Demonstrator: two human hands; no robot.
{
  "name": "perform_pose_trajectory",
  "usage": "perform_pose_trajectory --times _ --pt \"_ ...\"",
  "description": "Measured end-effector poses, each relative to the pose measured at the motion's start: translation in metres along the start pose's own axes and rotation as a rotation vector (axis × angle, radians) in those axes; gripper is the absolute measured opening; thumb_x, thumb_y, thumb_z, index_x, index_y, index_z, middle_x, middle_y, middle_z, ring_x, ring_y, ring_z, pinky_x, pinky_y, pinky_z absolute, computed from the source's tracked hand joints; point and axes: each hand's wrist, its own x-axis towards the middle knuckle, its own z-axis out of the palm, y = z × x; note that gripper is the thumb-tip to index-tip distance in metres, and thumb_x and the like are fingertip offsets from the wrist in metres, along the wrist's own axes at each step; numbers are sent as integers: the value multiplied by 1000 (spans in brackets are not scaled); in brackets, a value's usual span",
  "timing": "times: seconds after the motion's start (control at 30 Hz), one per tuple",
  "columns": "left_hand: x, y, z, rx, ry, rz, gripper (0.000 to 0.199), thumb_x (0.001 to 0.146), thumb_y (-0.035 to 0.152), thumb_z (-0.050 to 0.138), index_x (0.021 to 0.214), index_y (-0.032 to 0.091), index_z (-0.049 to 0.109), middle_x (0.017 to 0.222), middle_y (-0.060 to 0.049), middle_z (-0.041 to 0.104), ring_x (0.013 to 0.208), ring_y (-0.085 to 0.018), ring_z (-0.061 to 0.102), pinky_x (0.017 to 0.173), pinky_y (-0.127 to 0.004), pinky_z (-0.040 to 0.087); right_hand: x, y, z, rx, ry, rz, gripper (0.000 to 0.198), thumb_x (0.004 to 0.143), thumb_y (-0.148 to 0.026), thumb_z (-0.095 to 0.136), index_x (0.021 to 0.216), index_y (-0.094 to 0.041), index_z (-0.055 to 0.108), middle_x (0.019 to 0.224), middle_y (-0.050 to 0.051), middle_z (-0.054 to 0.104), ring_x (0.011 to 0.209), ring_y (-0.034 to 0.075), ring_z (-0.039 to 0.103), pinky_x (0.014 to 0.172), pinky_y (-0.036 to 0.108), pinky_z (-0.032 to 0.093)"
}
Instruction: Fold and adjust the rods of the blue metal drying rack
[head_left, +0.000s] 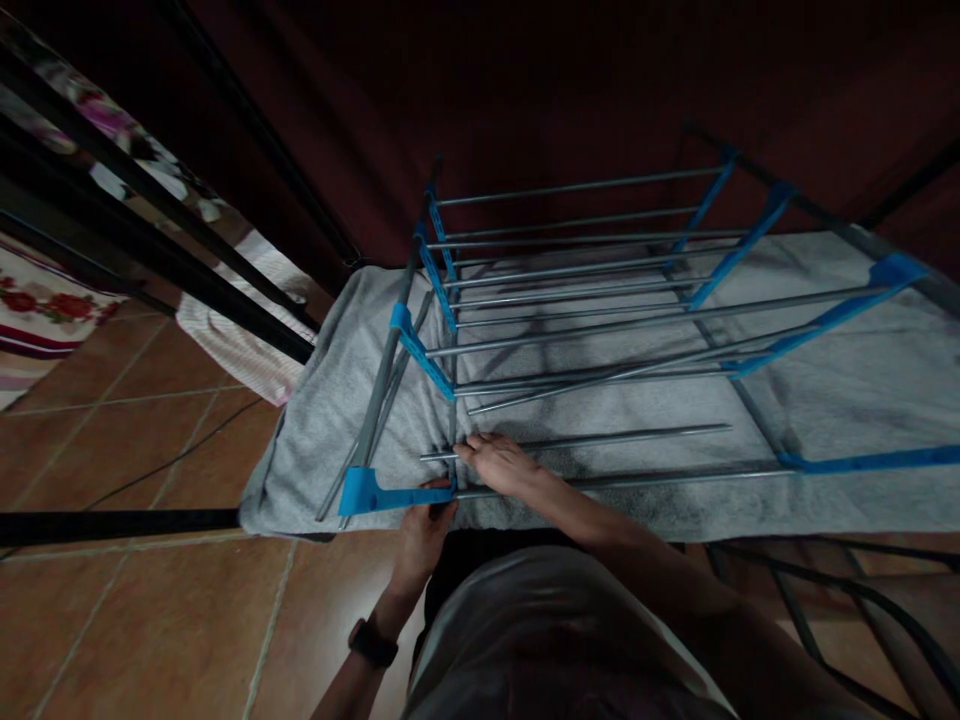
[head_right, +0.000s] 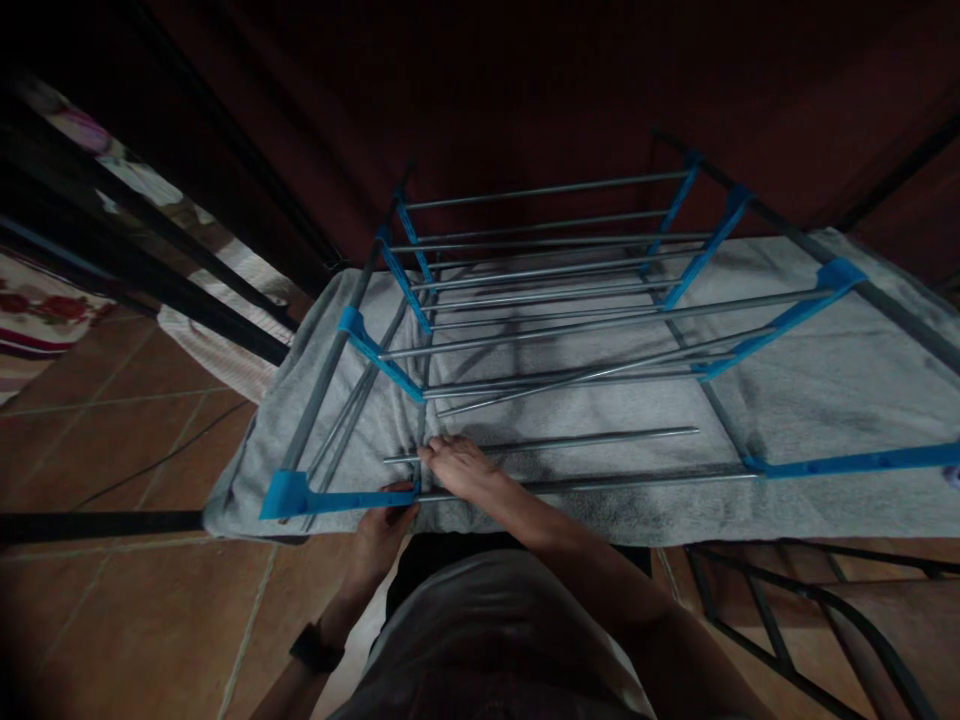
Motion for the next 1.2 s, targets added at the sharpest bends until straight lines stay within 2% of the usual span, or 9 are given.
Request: perform_pose_trajectory --times 0.13,0.3,0.47,0.57,0.67,0.73,0.83,1.0,1.2 --pt "-3 -14 -5 8 -24 32 31 90 38 58 115 22 68 117 -12 74 104 -28 72 93 -46 59 -7 5 16 7 58 1 39 97 -6 42 130 -19 60 123 9 64 112 24 62 98 37 49" --pt "4 -20 -22 26 54 128 29 90 37 58 112 22 69 115 -12 74 112 -31 70 99 -51 57 -31 16 26 34 106 52 45 98 -9 47 141 -20 54 132 12 62 115 24 62 106 40 46" --pt "29 -7 -39 12 66 123 32 88 36 58 116 22 67 114 -12 71 100 -29 71 91 -49 60 -69 39 21 52 168 174 37 103 -22 48 139 -20 57 130 12 63 113 24 62 105 42 47" --pt "51 -3 -42 33 81 83 35 89 40 57 117 22 67 115 -11 70 101 -28 71 87 -46 62 -96 59 19 20 231 234 37 103 -21 49 138 -19 59 132 14 62 115 26 60 105 45 47" --pt "75 -8 -38 31 87 98 37 86 46 58 113 23 68 110 -10 70 95 -27 72 79 -43 63 -123 71 21 -20 361 262 39 101 -19 50 139 -17 58 138 16 59 122 28 57 105 47 46" --pt "88 -16 -33 1 86 96 39 82 52 61 107 23 70 104 -9 71 87 -26 72 73 -41 64 -139 69 27 -26 437 259 37 100 -19 51 136 -16 60 136 16 60 120 28 57 104 47 47" --pt "98 -24 -23 -87 90 35 46 74 62 67 98 23 71 95 -8 72 82 -27 72 70 -40 64 -158 55 39 26 440 195 33 100 -21 54 132 -19 61 124 13 65 108 24 61 100 43 49" --pt "85 -20 -8 -263 163 -119 49 67 68 72 84 22 69 88 -8 74 89 -29 72 81 -42 62 -164 36 60 71 443 137 41 98 -18 56 139 -21 52 123 11 64 105 22 60 98 41 49" --pt "75 -19 0 -388 177 -196 48 62 66 77 81 23 70 90 -7 76 88 -28 73 85 -43 61 -153 40 59 76 398 140 31 97 -13 55 126 -22 60 108 7 65 95 20 60 88 34 51"
